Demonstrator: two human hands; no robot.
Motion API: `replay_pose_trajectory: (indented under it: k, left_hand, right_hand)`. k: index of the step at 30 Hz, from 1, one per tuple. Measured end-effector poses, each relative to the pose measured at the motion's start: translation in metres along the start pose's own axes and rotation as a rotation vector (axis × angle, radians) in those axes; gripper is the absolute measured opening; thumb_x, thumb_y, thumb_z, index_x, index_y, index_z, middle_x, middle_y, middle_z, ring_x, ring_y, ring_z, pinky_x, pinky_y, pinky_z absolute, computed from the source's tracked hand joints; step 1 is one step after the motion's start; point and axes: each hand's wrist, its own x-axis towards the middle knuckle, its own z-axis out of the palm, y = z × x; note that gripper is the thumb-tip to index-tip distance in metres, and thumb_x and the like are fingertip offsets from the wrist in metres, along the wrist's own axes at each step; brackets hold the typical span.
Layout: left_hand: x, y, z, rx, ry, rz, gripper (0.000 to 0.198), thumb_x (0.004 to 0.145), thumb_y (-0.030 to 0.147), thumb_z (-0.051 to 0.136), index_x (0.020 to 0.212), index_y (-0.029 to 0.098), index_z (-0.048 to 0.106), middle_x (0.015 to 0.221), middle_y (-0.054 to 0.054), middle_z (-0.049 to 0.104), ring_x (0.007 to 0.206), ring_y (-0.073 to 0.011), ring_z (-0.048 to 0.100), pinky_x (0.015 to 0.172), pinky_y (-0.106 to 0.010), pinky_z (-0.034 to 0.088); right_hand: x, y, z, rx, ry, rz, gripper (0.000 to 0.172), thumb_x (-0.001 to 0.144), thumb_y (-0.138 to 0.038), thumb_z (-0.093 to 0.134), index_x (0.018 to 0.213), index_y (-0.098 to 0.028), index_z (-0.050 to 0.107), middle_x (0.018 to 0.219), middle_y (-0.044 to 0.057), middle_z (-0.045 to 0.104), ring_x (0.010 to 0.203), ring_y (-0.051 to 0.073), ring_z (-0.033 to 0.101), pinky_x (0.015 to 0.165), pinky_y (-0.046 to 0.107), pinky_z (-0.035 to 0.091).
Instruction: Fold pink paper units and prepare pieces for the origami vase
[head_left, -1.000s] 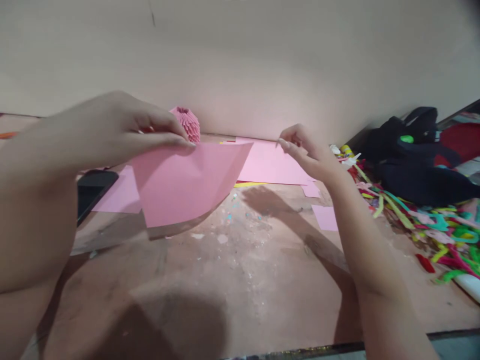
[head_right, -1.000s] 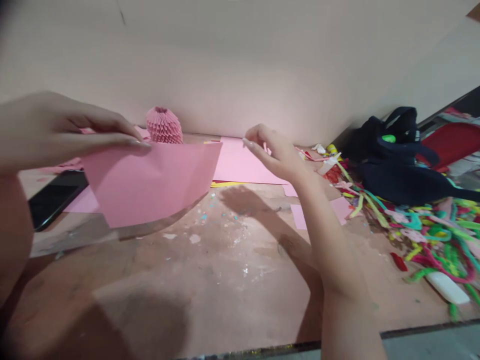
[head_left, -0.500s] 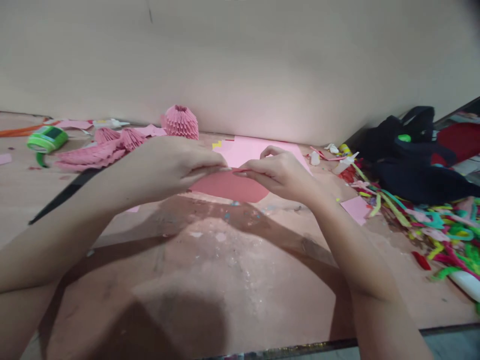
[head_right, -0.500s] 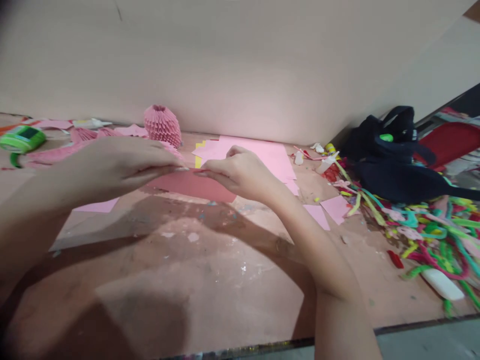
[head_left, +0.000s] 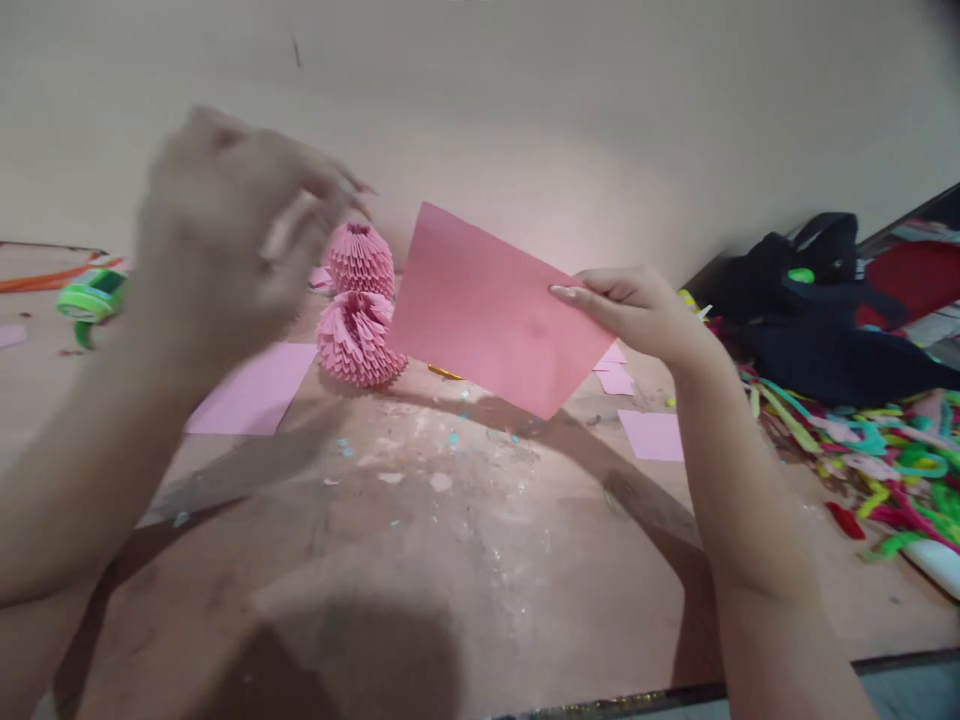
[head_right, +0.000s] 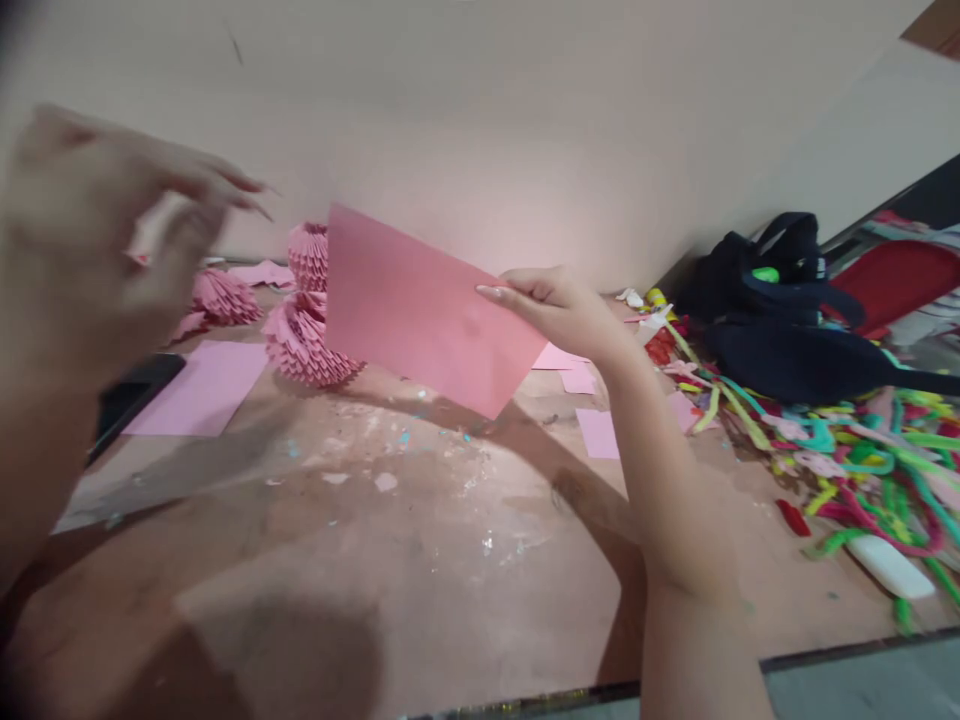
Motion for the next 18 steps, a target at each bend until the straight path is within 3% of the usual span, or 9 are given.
replay_pose_trajectory:
  k: [1,3,6,8,10,11,14,16,18]
  left_hand:
    - [-0.003,0.021,0.008,-0.007,-0.042,0.169,0.035,0.114,0.041,0.062,0.137,0.015,0.069,0.145,-0.009,0.076,0.135,-0.0257,0.070,0.127,-0.045,0.040]
    - [-0.013,0.055,0.025,0.019,-0.193,0.459,0.058,0.111,0.054,0.066,0.157,0.021,0.056,0.164,-0.009,0.063,0.150,-0.0318,0.060,0.123,-0.043,0.044]
    - [-0.023,0.073,0.039,0.089,-0.258,0.583,0.045,0.116,0.021,0.051,0.160,0.017,0.054,0.166,-0.007,0.061,0.151,-0.0291,0.061,0.120,-0.039,0.046]
    - [-0.023,0.067,0.036,0.072,-0.260,0.553,0.042,0.115,0.008,0.042,0.148,0.018,0.065,0.151,-0.005,0.074,0.136,-0.0225,0.072,0.111,-0.034,0.051]
    - [-0.019,0.056,0.027,0.038,-0.211,0.484,0.037,0.115,0.009,0.042,0.127,0.021,0.075,0.123,-0.002,0.085,0.111,-0.0187,0.079,0.088,-0.030,0.054]
    - [-0.017,0.052,0.022,0.038,-0.148,0.462,0.032,0.115,0.013,0.046,0.113,0.021,0.077,0.104,-0.002,0.085,0.094,-0.0173,0.078,0.074,-0.029,0.050]
    - [-0.010,0.051,0.012,0.098,0.068,0.449,0.034,0.111,0.027,0.067,0.078,0.018,0.064,0.062,0.004,0.060,0.054,-0.0104,0.047,0.054,-0.025,0.025]
    - [-0.009,0.055,0.011,0.117,0.108,0.424,0.046,0.108,0.038,0.074,0.071,0.018,0.054,0.056,0.006,0.048,0.051,-0.0087,0.032,0.052,-0.024,0.020]
    - [-0.009,0.060,0.012,0.087,0.090,0.373,0.047,0.110,0.043,0.070,0.074,0.018,0.055,0.058,0.007,0.049,0.052,-0.0088,0.031,0.051,-0.024,0.020]
  right_hand:
    - [0.002,0.001,0.006,0.100,0.001,0.063,0.056,0.095,-0.075,0.074,0.081,-0.022,0.076,0.068,0.000,0.058,0.062,0.015,0.051,0.055,0.030,0.037]
    - [0.007,0.007,0.018,0.323,0.003,0.176,0.051,0.089,-0.074,0.081,0.090,-0.022,0.082,0.078,0.003,0.071,0.070,0.019,0.063,0.058,0.030,0.047]
    - [0.010,0.021,0.024,0.522,-0.048,0.247,0.049,0.084,-0.070,0.088,0.097,-0.024,0.086,0.091,0.007,0.081,0.081,0.022,0.072,0.066,0.032,0.059]
    - [0.009,0.027,0.021,0.521,-0.094,0.240,0.048,0.086,-0.068,0.087,0.106,-0.025,0.088,0.106,0.007,0.084,0.091,0.022,0.075,0.076,0.033,0.064]
    - [0.007,0.031,0.016,0.506,-0.123,0.191,0.051,0.091,-0.066,0.084,0.125,-0.028,0.085,0.130,0.007,0.081,0.100,0.020,0.077,0.089,0.034,0.065]
    - [0.005,0.032,0.014,0.513,-0.142,0.160,0.055,0.093,-0.065,0.082,0.135,-0.030,0.081,0.141,0.006,0.078,0.104,0.020,0.077,0.094,0.035,0.065]
    - [0.004,0.033,0.013,0.545,-0.235,0.078,0.066,0.091,-0.058,0.087,0.149,-0.030,0.073,0.152,0.007,0.073,0.116,0.022,0.076,0.102,0.036,0.063]
    - [0.004,0.036,0.015,0.540,-0.302,0.047,0.066,0.089,-0.054,0.090,0.148,-0.029,0.075,0.148,0.007,0.075,0.121,0.023,0.075,0.104,0.035,0.061]
    - [0.004,0.040,0.019,0.561,-0.353,0.033,0.061,0.088,-0.054,0.092,0.142,-0.029,0.078,0.139,0.006,0.080,0.118,0.022,0.076,0.102,0.034,0.061]
